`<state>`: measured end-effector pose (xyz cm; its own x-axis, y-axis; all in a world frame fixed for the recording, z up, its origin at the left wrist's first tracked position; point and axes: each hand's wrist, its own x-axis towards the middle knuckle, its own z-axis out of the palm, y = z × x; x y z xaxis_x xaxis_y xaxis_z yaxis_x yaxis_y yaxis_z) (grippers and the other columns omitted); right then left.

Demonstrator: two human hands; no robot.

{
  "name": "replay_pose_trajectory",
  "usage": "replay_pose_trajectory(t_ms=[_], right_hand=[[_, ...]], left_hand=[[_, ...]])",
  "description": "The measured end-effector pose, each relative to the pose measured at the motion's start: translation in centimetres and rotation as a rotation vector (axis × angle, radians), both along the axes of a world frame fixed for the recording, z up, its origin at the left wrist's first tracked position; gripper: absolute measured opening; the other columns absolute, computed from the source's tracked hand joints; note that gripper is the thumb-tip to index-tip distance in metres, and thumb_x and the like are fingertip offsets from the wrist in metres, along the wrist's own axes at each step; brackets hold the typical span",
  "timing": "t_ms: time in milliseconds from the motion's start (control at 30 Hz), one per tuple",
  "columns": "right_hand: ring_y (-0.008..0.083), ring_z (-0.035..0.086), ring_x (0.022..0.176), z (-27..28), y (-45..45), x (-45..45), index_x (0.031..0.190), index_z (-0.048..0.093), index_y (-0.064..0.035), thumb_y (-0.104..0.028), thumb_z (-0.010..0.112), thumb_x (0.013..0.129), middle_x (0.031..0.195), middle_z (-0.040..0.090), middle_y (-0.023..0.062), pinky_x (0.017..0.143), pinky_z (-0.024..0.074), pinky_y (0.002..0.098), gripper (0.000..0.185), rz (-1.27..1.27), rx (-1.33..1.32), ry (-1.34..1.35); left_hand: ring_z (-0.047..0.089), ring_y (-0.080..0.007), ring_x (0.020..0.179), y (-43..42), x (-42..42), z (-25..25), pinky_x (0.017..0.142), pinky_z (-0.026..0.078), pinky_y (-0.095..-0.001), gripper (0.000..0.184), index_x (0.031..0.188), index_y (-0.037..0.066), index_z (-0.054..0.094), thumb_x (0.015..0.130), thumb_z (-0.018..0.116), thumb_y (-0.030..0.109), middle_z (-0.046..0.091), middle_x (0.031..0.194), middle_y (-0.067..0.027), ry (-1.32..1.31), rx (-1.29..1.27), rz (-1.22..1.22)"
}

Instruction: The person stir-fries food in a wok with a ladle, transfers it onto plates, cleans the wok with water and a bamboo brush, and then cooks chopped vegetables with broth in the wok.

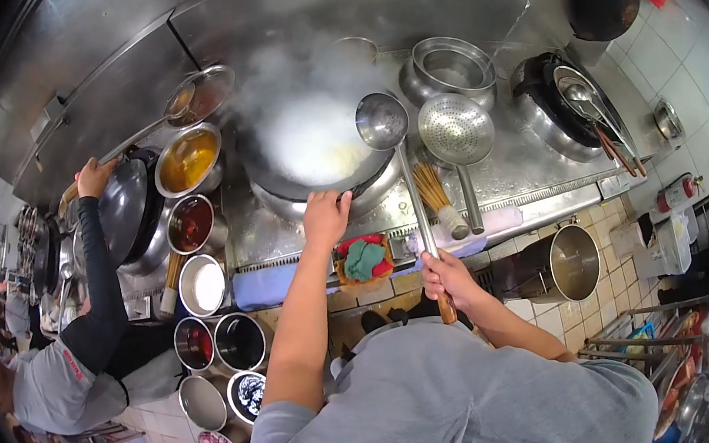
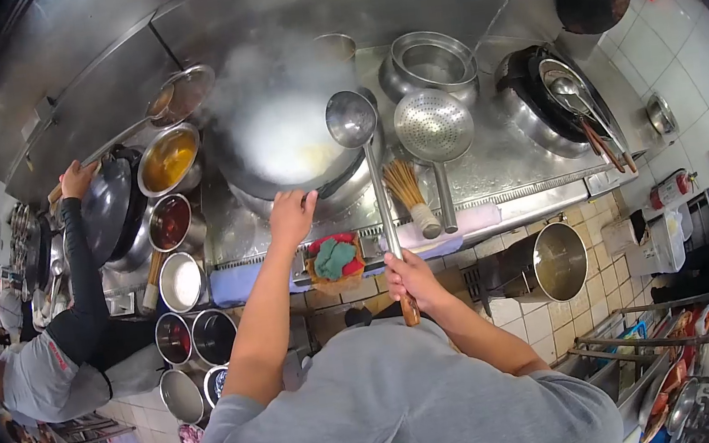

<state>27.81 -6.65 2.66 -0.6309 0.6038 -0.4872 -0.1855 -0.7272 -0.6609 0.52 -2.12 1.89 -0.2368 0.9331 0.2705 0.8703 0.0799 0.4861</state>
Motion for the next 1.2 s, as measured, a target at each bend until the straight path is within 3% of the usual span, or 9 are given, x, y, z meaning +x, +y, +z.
replay_pose_trajectory(t_ms=[67,133,200,433,600,733,1200], right_hand=[[0.0053,0.034,0.042,0.5,-0.4,-0.6,0.085,0.041,-0.0139,-0.026,0.048,0.093,0.058,0.035,-0.0051,0.039,0.0323,0.0227,0.017,-0.052,0.023,-0.02],[0.0053,0.034,0.042,1.0,-0.8,-0.7,0.088,0.043,-0.0128,-0.026,0.048,0.093,0.059,0.035,-0.0049,0.04,0.0322,0.0227,0.015,-0.053,0.015,-0.057],[0.006,0.037,0.044,1.2,-1.0,-0.8,0.086,0.041,-0.0129,-0.025,0.049,0.093,0.06,0.037,-0.004,0.04,0.036,0.0239,0.016,-0.034,0.006,-0.048],[0.0065,0.037,0.043,1.3,-1.8,-1.0,0.088,0.044,-0.0109,-0.025,0.049,0.093,0.06,0.037,-0.0031,0.039,0.0353,0.0235,0.016,-0.036,0.029,-0.064],[0.0079,0.04,0.042,3.2,0.4,-1.5,0.091,0.044,-0.0078,-0.024,0.049,0.092,0.061,0.042,-0.0006,0.038,0.0348,0.0228,0.017,-0.021,0.421,-0.437],[0.0087,0.043,0.042,2.9,3.6,-1.0,0.096,0.044,-0.0033,-0.021,0.048,0.092,0.061,0.045,0.0008,0.038,0.0356,0.0243,0.019,-0.03,0.56,-0.51],[0.008,0.042,0.042,5.5,5.6,-0.1,0.108,0.046,-0.0073,-0.019,0.048,0.091,0.062,0.045,-0.0008,0.039,0.0364,0.0239,0.02,0.017,0.427,-0.46]], left_hand=[[0.05,-0.0355,0.085,-0.2,0.1,-0.2,0.076,0.041,-0.0444,0.028,0.08,0.001,0.055,0.086,0.053,0.028,0.056,0.087,-0.0169,0.008,-0.043,-0.004],[0.05,-0.0355,0.086,-0.2,0.3,-0.5,0.076,0.042,-0.044,0.029,0.08,0.001,0.055,0.087,0.052,0.028,0.056,0.087,-0.0164,0.03,0.078,0.018],[0.05,-0.0355,0.087,-0.2,0.2,-0.6,0.076,0.042,-0.0441,0.029,0.08,0.001,0.056,0.088,0.051,0.029,0.056,0.087,-0.0162,0.03,0.08,0.016],[0.049,-0.0366,0.083,-0.2,0.1,-0.6,0.074,0.04,-0.0446,0.029,0.081,0.001,0.054,0.089,0.049,0.029,0.055,0.084,-0.0168,0.03,0.083,-0.013],[0.049,-0.0368,0.084,-0.5,0.2,-0.8,0.074,0.041,-0.0452,0.026,0.083,0.003,0.055,0.089,0.048,0.028,0.055,0.086,-0.0164,0.024,0.11,-0.001],[0.049,-0.0372,0.085,-0.5,0.3,-0.9,0.073,0.042,-0.0463,0.025,0.086,0.005,0.055,0.09,0.047,0.028,0.054,0.088,-0.0158,0.028,0.115,0.014],[0.05,-0.0335,0.087,-0.2,-0.2,-1.4,0.074,0.042,-0.045,0.024,0.085,0.005,0.055,0.089,0.048,0.028,0.054,0.088,-0.0135,0.021,0.044,0.049]])
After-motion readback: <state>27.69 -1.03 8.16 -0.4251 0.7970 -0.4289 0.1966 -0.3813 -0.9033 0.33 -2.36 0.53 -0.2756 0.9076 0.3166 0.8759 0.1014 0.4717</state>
